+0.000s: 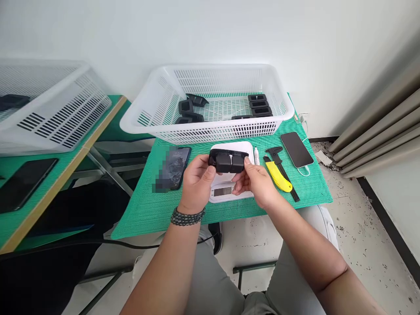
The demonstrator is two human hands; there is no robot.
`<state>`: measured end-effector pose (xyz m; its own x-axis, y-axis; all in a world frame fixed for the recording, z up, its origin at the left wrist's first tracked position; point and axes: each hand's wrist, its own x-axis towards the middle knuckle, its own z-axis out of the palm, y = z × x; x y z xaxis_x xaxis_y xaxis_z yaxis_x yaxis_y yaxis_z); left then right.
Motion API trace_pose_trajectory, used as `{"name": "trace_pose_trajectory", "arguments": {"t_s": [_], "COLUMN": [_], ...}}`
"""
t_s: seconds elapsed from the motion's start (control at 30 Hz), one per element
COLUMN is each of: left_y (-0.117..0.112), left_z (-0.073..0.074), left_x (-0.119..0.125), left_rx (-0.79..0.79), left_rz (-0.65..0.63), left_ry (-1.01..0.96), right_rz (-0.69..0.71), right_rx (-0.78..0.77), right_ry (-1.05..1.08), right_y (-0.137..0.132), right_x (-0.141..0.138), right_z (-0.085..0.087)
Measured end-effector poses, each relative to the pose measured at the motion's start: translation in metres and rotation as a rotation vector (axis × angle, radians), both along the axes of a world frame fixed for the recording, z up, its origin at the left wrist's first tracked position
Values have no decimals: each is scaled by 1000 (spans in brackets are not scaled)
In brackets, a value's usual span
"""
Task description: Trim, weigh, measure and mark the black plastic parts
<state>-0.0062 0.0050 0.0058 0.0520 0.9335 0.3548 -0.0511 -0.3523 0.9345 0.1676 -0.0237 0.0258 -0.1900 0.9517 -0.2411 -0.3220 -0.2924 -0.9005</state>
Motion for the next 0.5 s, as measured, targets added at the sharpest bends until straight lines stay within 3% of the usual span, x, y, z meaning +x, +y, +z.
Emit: {"name": "trace_pose_trajectory", "arguments": {"t_s": [0.23, 0.37, 0.5], "left_y": [3, 6, 11], "left_z": [-6, -3, 0], "left_x": [-3, -10, -16], "left_rx": [-56, 12, 183], "left_rz": [-61, 105, 274], "left_ry": [-56, 44, 329], "right_rz": [-27, -93, -120], "right_rx": [30, 84, 108], "right_ry": [-40, -81, -104], "right_y": [-2, -4, -4], "right_x": [-1, -1, -1], "right_z": [8, 11, 12]}}
